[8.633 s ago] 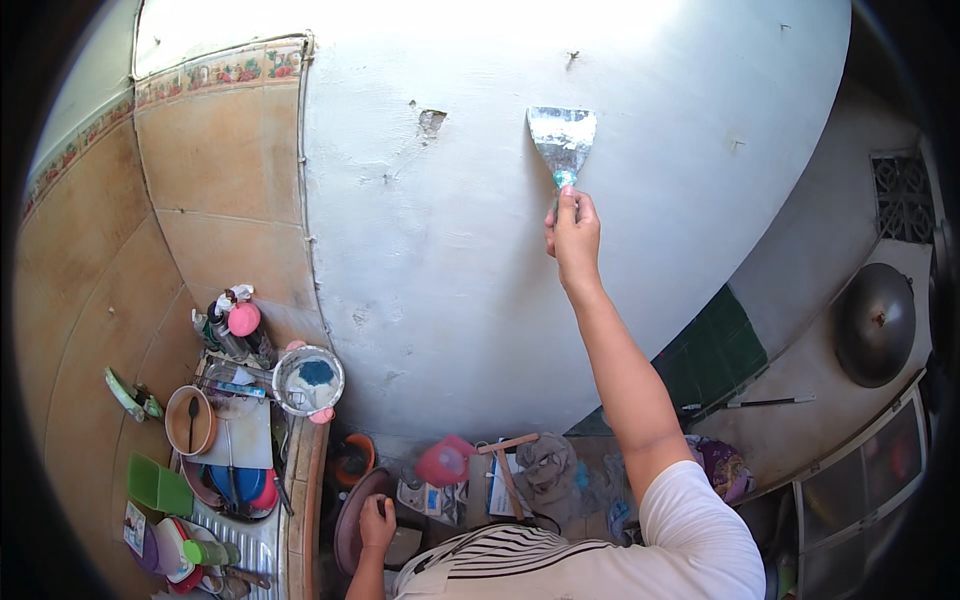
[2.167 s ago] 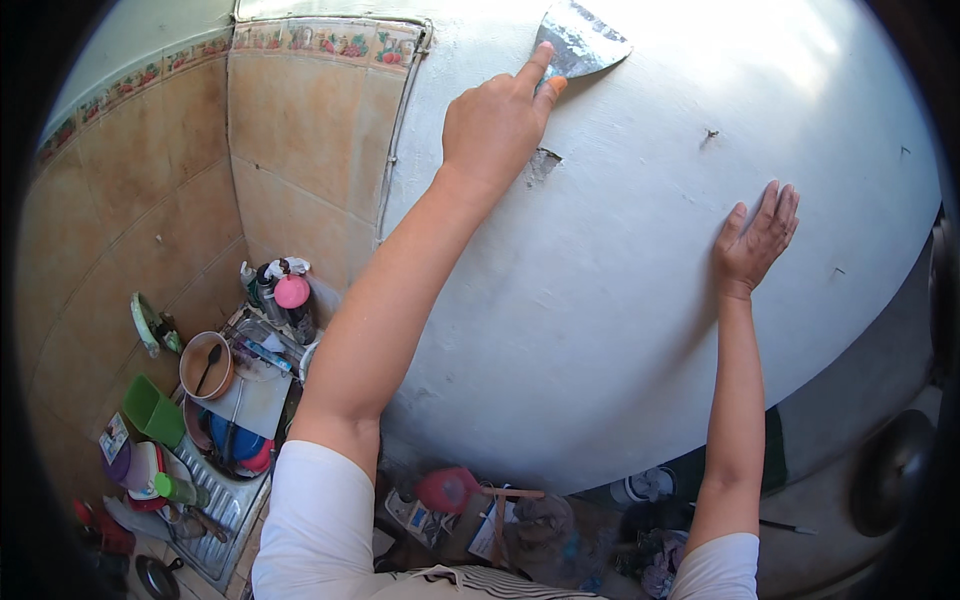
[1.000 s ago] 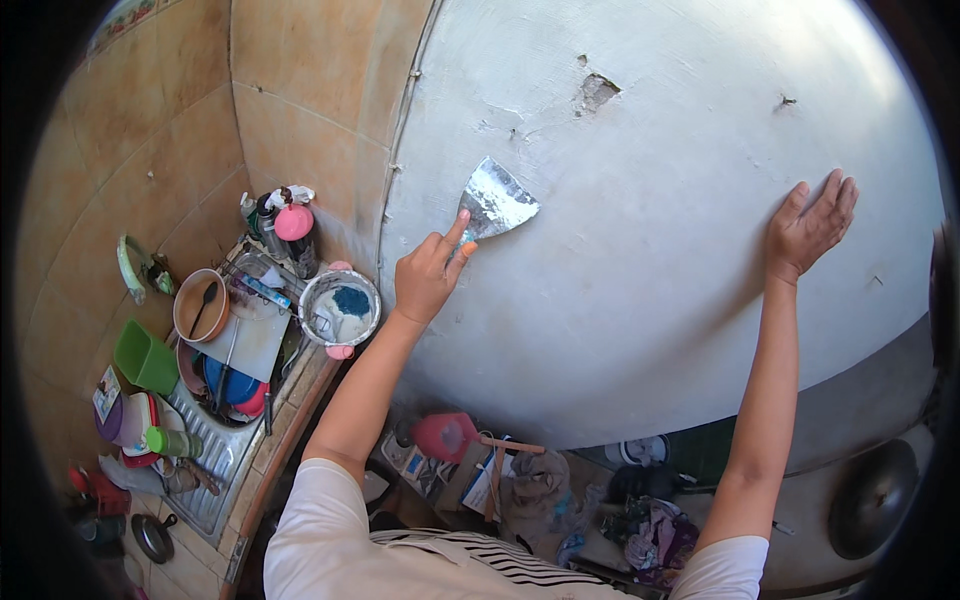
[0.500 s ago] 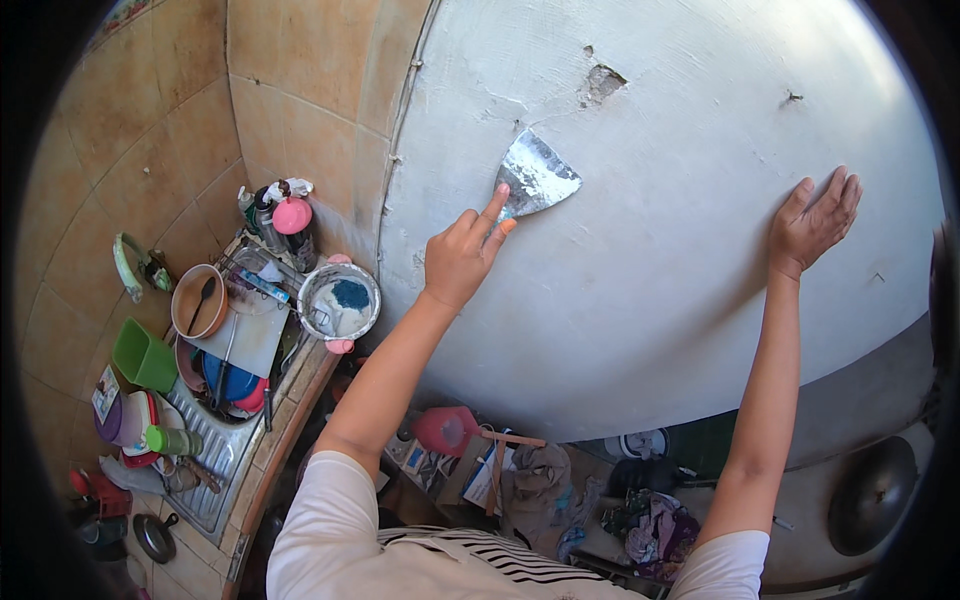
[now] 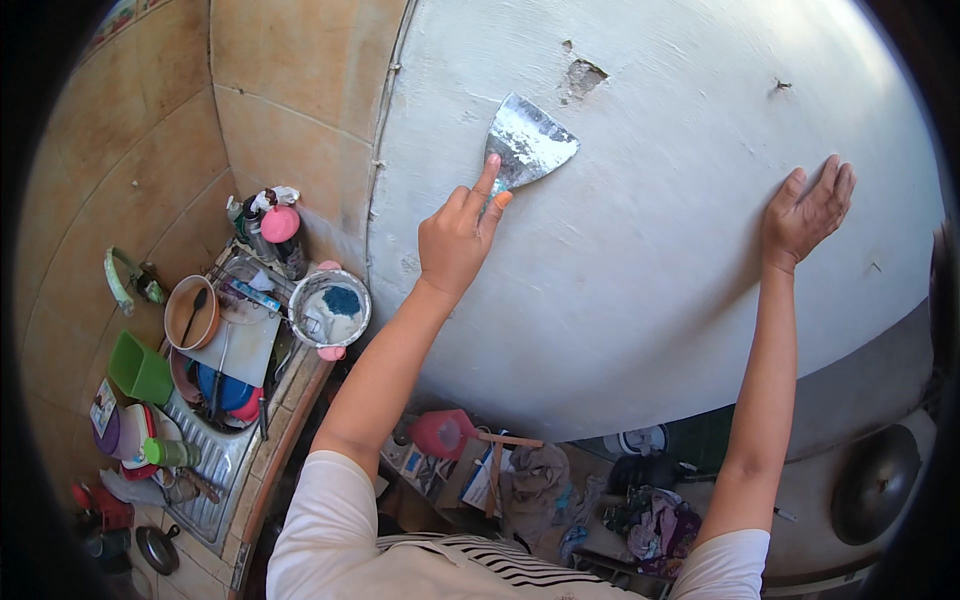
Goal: The person applies a white substance to a wall using a brush and then scrapes and smooths the wall surface using a metal putty knife.
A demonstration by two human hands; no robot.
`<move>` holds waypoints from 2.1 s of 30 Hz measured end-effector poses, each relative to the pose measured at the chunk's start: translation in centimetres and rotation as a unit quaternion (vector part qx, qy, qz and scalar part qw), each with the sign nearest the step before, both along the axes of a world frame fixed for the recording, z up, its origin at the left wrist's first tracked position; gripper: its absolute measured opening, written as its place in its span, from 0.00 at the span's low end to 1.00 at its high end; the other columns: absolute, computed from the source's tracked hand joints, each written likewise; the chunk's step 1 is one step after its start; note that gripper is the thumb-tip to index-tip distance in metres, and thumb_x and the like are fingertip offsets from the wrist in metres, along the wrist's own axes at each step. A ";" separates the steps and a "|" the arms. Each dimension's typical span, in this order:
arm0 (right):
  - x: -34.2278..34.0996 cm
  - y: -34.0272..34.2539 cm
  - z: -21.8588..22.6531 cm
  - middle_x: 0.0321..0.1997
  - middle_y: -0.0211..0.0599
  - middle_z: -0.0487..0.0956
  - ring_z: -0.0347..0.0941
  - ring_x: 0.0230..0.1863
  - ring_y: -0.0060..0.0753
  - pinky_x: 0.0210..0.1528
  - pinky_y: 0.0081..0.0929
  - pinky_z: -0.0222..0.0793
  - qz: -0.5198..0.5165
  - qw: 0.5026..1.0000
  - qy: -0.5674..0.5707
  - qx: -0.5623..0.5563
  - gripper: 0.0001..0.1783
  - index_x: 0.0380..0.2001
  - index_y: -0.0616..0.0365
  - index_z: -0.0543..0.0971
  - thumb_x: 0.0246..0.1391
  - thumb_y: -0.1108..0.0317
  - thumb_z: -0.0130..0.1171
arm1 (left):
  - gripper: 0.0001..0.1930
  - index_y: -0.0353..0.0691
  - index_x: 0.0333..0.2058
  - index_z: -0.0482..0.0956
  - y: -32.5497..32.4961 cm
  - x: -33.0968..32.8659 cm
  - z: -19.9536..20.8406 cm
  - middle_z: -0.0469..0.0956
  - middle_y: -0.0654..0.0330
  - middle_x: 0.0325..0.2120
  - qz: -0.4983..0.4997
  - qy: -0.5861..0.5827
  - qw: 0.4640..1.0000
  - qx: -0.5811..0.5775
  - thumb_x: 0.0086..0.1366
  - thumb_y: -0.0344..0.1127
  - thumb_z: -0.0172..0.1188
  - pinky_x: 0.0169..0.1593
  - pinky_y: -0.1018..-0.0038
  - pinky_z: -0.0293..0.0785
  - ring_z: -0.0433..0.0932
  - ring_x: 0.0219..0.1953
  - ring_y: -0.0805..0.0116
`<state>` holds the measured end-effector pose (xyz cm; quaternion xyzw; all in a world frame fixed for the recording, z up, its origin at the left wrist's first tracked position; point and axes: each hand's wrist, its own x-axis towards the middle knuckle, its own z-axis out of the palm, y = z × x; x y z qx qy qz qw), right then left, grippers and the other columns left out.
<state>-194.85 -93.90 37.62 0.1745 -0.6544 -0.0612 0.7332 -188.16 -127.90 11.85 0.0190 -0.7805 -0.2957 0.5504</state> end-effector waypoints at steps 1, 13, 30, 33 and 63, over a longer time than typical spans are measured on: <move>0.0 0.0 0.0 0.75 0.45 0.57 0.47 0.78 0.46 0.78 0.50 0.39 -0.002 1.000 0.001 -0.001 0.34 0.71 0.56 0.62 0.68 0.50 0.46 | 0.27 0.57 0.66 0.71 -0.1 -0.1 0.8 0.69 0.65 0.19 0.001 -0.004 1.000 -0.005 0.70 0.48 0.61 0.21 0.71 0.66 0.66 0.17 0.70; 0.0 -0.2 0.1 0.75 0.44 0.58 0.47 0.78 0.46 0.77 0.51 0.42 -0.008 1.000 0.012 0.001 0.33 0.70 0.56 0.63 0.68 0.50 0.45 | 0.26 0.63 0.66 0.71 -0.7 -0.2 3.6 0.72 0.65 0.20 0.001 -0.027 1.000 -0.007 0.70 0.50 0.59 0.21 0.70 0.67 0.68 0.17 0.69; 0.2 -0.1 -0.1 0.75 0.44 0.57 0.47 0.78 0.45 0.78 0.51 0.41 -0.012 1.000 0.004 -0.002 0.34 0.71 0.54 0.61 0.68 0.50 0.46 | 0.27 0.58 0.66 0.71 0.3 0.5 9.1 0.76 0.63 0.21 -0.023 -0.011 1.000 0.012 0.71 0.53 0.57 0.24 0.71 0.70 0.71 0.19 0.70; 0.5 -0.2 0.1 0.75 0.42 0.57 0.47 0.78 0.45 0.78 0.51 0.41 -0.014 1.000 0.006 -0.004 0.34 0.71 0.54 0.61 0.68 0.49 0.45 | 0.26 0.56 0.66 0.71 -0.7 1.3 3.4 0.78 0.59 0.24 -0.010 0.003 0.997 0.080 0.72 0.52 0.57 0.27 0.71 0.72 0.74 0.22 0.69; -0.6 0.3 0.0 0.73 0.47 0.63 0.54 0.75 0.48 0.74 0.49 0.49 0.006 0.999 0.043 0.033 0.33 0.67 0.59 0.69 0.69 0.47 0.45 | 0.27 0.47 0.67 0.68 -7.2 4.3 -2.8 0.81 0.43 0.50 -0.061 -0.115 0.976 0.176 0.74 0.49 0.56 0.46 0.64 0.77 0.84 0.45 0.48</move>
